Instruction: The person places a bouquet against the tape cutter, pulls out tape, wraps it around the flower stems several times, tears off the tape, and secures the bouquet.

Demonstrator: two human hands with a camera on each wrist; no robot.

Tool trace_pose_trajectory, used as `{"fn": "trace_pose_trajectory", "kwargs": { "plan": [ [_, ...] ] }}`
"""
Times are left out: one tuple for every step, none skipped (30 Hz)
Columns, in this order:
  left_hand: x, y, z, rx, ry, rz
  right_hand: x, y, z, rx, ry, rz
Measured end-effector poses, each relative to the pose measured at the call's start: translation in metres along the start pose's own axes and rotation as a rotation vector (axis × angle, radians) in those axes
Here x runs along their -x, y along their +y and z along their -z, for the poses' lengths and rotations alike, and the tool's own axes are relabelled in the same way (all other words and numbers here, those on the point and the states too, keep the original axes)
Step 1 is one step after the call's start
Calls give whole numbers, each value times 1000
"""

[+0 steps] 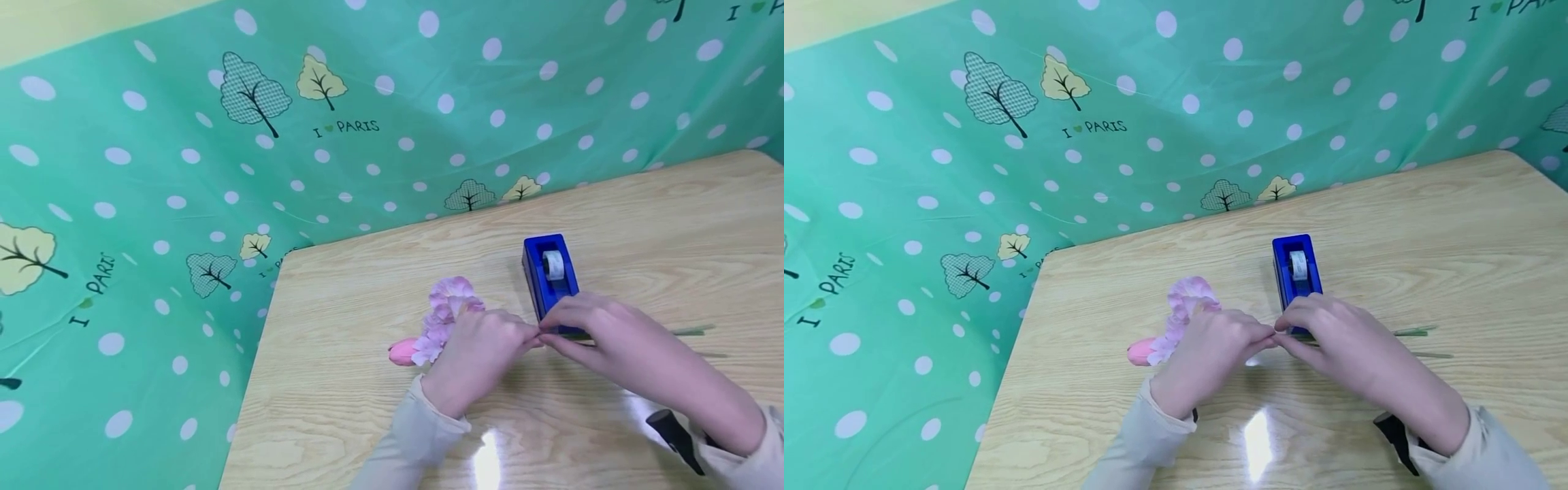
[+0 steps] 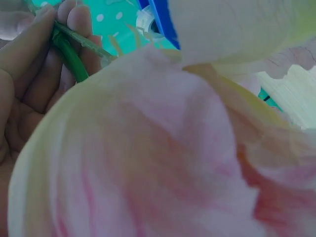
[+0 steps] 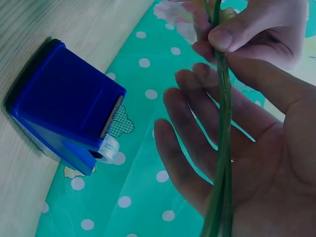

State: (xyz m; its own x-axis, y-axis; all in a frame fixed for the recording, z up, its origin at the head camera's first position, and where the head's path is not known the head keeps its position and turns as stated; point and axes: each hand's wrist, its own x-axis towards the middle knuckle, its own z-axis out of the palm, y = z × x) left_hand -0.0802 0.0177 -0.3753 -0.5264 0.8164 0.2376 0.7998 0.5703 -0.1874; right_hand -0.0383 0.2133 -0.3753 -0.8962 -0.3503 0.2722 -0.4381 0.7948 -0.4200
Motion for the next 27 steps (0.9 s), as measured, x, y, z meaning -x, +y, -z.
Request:
{"fn": "trace_pose_trajectory", "kwargs": {
  "plan": [
    [0, -1, 1, 6, -3, -1, 0, 1, 0, -1, -22, -5],
    [1, -2, 2, 8, -5, -2, 0, 1, 0, -2, -39, -6],
    [1, -3, 3, 10, -6, -2, 0, 2, 0, -3, -53, -3],
    [1, -4, 4, 16, -7, 0, 0, 3, 0, -4, -65, 2],
    [2, -5, 5, 18, -7, 0, 0, 3, -1, -2, -73, 9],
    [2, -6, 6, 20, -5, 0, 0, 3, -1, 3, -76, 19],
    [2, -7, 6, 24, -5, -2, 1, 3, -2, 10, -77, 28],
    [2, -8, 7, 28, -3, -5, 1, 3, -2, 12, -78, 31],
    [2, -8, 7, 32, -2, -5, 0, 3, -3, 12, -85, 29],
    [2, -9, 7, 41, 0, -8, 0, 3, -4, 9, -98, 25],
    [2, -9, 7, 45, 1, -11, -1, 3, -4, 7, -113, 17],
    [2, -9, 7, 54, 0, -12, -2, 3, -5, 4, -127, 11],
    [2, -9, 7, 64, -3, -13, -2, 3, -6, 1, -141, 5],
    [2, -9, 7, 75, -7, -11, -3, 3, -7, -4, -154, -2],
    [2, -9, 7, 89, -14, -9, -3, 3, -8, -10, -163, -6],
    [3, -9, 7, 105, -21, -7, -3, 2, -10, -19, -170, -7],
    [4, -10, 6, 123, -32, -5, -3, 1, -11, -23, -171, -2],
    [5, -11, 5, 141, -43, -3, -3, 1, -13, -28, -172, 3],
    [6, -12, 4, 160, -53, -2, -2, 0, -15, -32, -174, 7],
    [7, -13, 3, 176, -65, -1, -2, 0, -17, -36, -173, 19],
    [8, -15, 2, 190, -75, -2, -2, -1, -19, -39, -171, 33],
    [9, -16, 1, 194, -83, -2, -2, -1, -21, -40, -167, 46],
    [10, -17, 0, 197, -91, -3, -2, -2, -24, -36, -156, 59],
    [11, -19, 0, 193, -96, -6, -2, -2, -25, -31, -145, 66],
    [11, -20, 0, 190, -100, -7, -3, -3, -27, -20, -133, 71],
    [11, -21, -1, 179, -102, -8, -4, -4, -29, -7, -120, 75],
    [12, -23, -1, 167, -104, -10, -5, -5, -30, 10, -103, 74]
  ]
}}
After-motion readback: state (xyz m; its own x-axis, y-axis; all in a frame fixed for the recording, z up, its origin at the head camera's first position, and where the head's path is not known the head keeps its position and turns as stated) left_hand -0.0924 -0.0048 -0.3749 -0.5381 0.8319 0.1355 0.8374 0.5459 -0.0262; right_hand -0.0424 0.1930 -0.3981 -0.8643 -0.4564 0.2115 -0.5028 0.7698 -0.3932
